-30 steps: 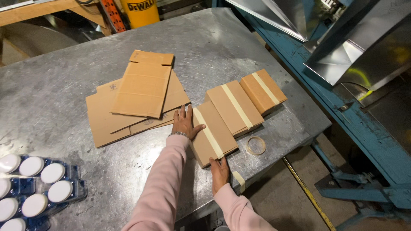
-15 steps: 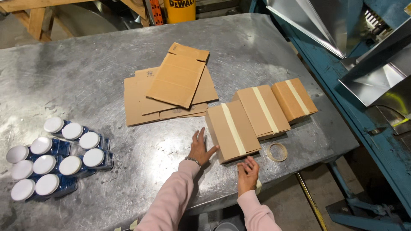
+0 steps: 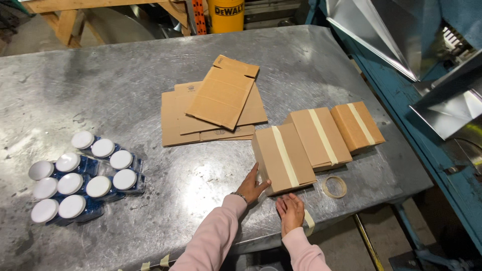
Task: The person assembles cardboard boxes by hand, places containers inside them, and seals the boxes using strips of tape.
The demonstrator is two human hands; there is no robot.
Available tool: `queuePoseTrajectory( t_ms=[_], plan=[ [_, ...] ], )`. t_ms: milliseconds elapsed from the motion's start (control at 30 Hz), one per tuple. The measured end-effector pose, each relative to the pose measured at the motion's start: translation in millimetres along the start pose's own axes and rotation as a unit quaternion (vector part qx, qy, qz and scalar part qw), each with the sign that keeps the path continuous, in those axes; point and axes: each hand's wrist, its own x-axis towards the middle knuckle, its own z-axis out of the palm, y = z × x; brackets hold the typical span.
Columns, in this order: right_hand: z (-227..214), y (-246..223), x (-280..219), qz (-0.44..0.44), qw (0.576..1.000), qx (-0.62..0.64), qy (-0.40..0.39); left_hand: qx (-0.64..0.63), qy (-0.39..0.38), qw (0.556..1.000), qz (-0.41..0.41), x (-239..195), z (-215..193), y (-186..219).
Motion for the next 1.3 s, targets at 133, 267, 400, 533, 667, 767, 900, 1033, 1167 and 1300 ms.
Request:
queuePoseTrajectory(
  t_ms=[133, 267, 400, 533, 667, 767, 900, 1033, 1167, 1300],
  plan=[
    [39, 15, -26, 0.095, 0.987, -0.056, -0.113, -0.022, 0.067, 0.997, -0.03, -8, -23, -33],
    [115, 68, 33, -0.009, 0.906, -0.346, -0.244, -0.045, 0.121, 0.981, -0.146, -49, -77, -20],
    [234, 60, 87, 0.012, 0.945, -0.226, -0.234, -0.143, 0.197, 0.96, -0.138, -85, -110, -48],
    [305, 32, 107, 0.019, 0.957, -0.263, -0.125, -0.257, 0.316, 0.906, -0.114, -114, -136, -78],
    [330, 40, 130, 0.08, 0.978, -0.152, -0.121, -0.268, 0.343, 0.887, -0.155, -142, -160, -66],
    [338, 35, 121, 0.099, 0.987, -0.075, -0.106, -0.28, 0.35, 0.878, -0.167, -145, -171, -56],
    [343, 39, 130, 0.122, 0.983, -0.073, -0.112, -0.298, 0.348, 0.878, -0.137, -134, -177, -73],
    [341, 45, 139, 0.128, 0.98, -0.087, -0.122, -0.269, 0.342, 0.889, -0.144, -127, -182, -65],
    [341, 39, 129, 0.144, 0.977, -0.106, -0.119, -0.238, 0.333, 0.898, -0.16, -122, -187, -59],
    [344, 29, 108, 0.155, 0.973, -0.105, -0.139, -0.233, 0.335, 0.9, -0.152, -113, -195, -62]
  ],
)
